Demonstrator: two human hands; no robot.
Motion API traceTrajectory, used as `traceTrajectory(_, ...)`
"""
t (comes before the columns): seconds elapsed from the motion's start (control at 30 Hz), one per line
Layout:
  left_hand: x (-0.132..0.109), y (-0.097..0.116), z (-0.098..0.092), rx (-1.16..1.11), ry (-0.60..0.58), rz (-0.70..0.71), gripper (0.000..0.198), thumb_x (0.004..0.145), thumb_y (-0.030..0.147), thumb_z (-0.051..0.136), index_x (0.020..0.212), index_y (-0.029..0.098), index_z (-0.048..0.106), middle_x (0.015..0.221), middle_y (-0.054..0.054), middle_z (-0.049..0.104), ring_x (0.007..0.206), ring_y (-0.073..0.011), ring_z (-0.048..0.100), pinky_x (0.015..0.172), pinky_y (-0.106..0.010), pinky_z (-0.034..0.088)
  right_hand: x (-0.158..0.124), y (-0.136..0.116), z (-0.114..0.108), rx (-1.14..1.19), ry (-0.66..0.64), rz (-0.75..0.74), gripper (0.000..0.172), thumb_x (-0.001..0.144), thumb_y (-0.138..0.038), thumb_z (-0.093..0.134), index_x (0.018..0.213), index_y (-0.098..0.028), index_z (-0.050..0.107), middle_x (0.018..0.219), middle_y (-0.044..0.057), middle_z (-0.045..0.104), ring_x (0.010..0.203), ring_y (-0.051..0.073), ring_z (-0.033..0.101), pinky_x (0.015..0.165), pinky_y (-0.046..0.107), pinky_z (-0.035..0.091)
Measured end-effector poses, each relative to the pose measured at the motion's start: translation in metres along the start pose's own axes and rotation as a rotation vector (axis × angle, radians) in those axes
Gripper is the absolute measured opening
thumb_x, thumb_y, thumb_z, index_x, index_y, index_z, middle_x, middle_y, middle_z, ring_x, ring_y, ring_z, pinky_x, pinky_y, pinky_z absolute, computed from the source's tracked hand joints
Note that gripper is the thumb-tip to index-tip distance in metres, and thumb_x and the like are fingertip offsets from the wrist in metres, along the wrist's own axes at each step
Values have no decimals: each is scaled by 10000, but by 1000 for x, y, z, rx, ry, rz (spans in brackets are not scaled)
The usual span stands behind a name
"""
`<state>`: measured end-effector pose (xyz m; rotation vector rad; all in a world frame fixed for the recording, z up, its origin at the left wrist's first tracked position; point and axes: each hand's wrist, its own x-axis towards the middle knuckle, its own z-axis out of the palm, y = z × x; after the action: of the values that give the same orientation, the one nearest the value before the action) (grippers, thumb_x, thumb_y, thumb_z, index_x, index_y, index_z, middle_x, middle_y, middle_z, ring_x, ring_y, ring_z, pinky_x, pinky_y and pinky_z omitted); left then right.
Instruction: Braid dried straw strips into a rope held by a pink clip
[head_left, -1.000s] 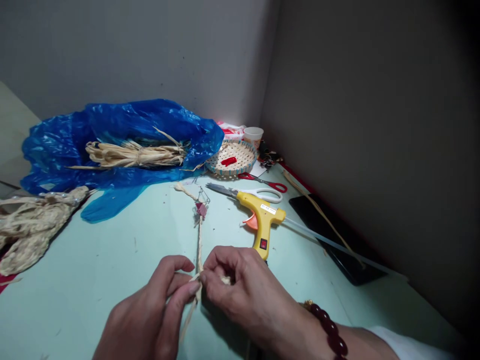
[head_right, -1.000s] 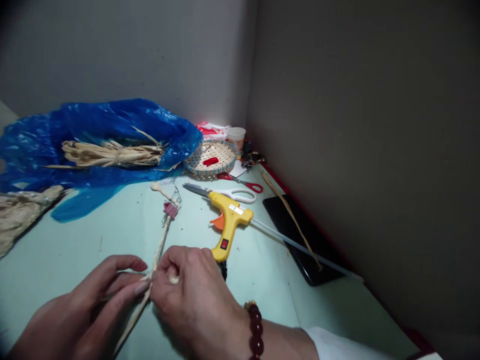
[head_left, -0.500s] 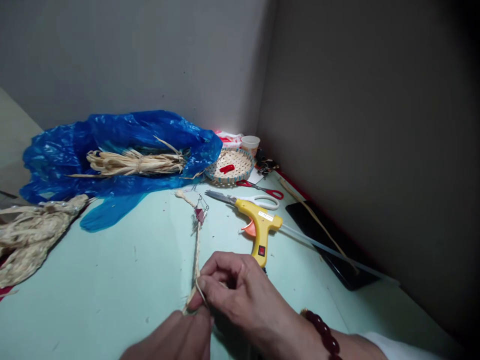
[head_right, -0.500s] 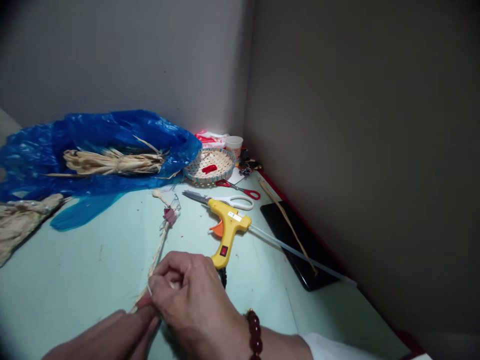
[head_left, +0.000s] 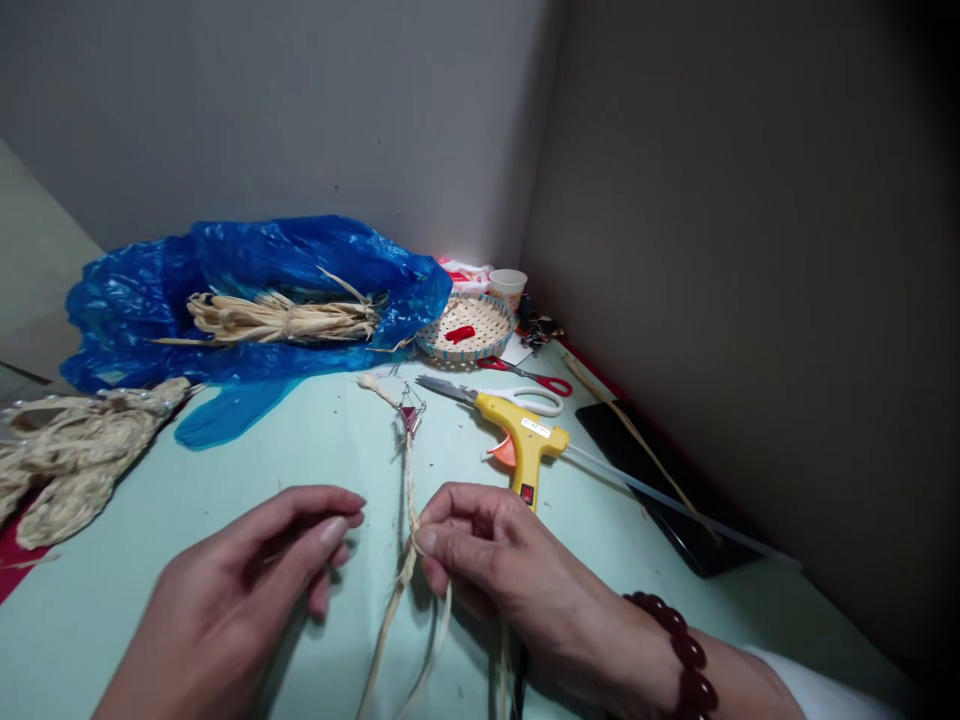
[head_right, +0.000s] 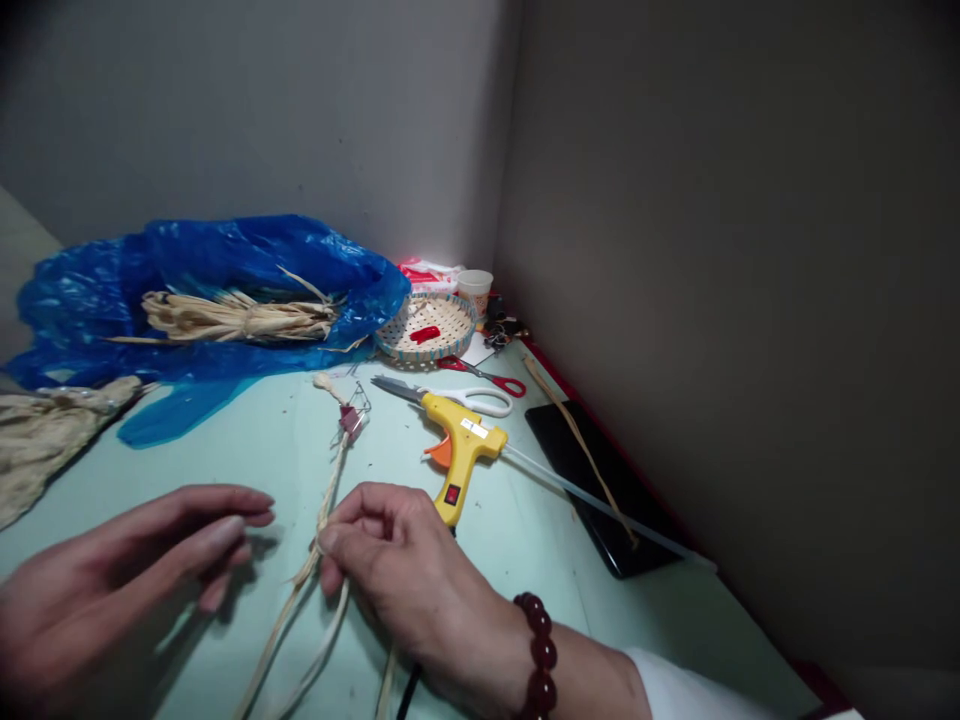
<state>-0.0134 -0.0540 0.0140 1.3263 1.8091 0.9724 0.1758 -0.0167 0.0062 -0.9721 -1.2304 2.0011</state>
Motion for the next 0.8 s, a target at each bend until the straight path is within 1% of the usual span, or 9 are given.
traceTrajectory(0.07, 6, 5, 6, -252, -292, -167, 244, 794, 398, 631, 938, 201, 621, 638, 12, 658, 460, -109, 546, 462, -204, 441, 1, 0, 1, 25, -14, -3, 108, 849, -198, 569, 759, -141, 552, 630, -30, 532, 478, 44, 302, 457, 186, 199)
traceTrajectory(0.1, 7, 7, 12, -351, -408, -230, 231, 803, 393, 624, 916, 193, 599, 632, 12, 642, 411, -87, 496, 409, -194, 405, 1, 1, 1, 43, -28, -20, 107, 851, -193, 563, 758, -141, 550, 636, -25, 540, 493, 45, 346, 482, 177, 240)
traceTrajectory(0.17, 7, 10, 22, -533, -545, -327, 227, 796, 376, 648, 896, 195, 554, 658, 12, 632, 362, -33, 362, 331, -147, 280, 2, 1, 1, 82, -71, -64, 123, 860, -204, 551, 755, -141, 544, 640, -13, 559, 553, 65, 460, 569, 183, 332)
traceTrajectory(0.23, 5, 11, 28, -642, -597, -377, 240, 784, 336, 679, 895, 197, 518, 679, 16, 628, 361, 10, 221, 325, -116, 154, 3, 0, 1, 90, -93, -78, 146, 863, -229, 552, 744, -146, 539, 625, -14, 555, 592, 87, 516, 617, 204, 368)
traceTrajectory(0.33, 5, 12, 28, -654, -606, -371, 227, 798, 297, 680, 881, 177, 506, 715, 14, 622, 387, 33, 131, 352, -124, 81, 4, -2, -1, 9, -51, -57, 133, 847, -221, 563, 736, -150, 548, 606, -31, 530, 564, 79, 466, 591, 200, 344)
traceTrajectory(0.47, 8, 9, 26, -522, -590, -306, 258, 787, 356, 675, 835, 161, 512, 639, 44, 562, 360, 30, 182, 352, -152, 71, 3, -1, -2, -197, -28, -72, 121, 863, -207, 512, 768, -151, 561, 610, -25, 536, 562, 89, 433, 578, 212, 336)
traceTrajectory(0.67, 6, 3, 31, -396, -502, -263, 233, 788, 377, 624, 764, 160, 542, 491, 112, 393, 359, -10, 197, 360, -168, 120, -8, -2, 3, -898, 99, -245, 200, 920, -193, 399, 759, -184, 517, 681, -1, 581, 615, 116, 486, 584, 235, 337)
traceTrajectory(0.73, 4, 4, 32, -328, -461, -255, 222, 783, 368, 612, 722, 169, 538, 494, 107, 387, 379, -28, 220, 369, -174, 149, -11, -1, 6, -1075, 109, -266, 136, 882, -145, 416, 771, -188, 482, 682, -2, 565, 585, 118, 461, 555, 240, 318)
traceTrajectory(0.8, 1, 6, 32, -233, -410, -212, 224, 776, 353, 606, 669, 175, 525, 517, 90, 396, 437, -53, 274, 402, -176, 207, -14, 1, 8, -1234, 80, -288, 83, 790, -108, 490, 787, -187, 466, 703, 5, 563, 570, 123, 447, 529, 249, 296)
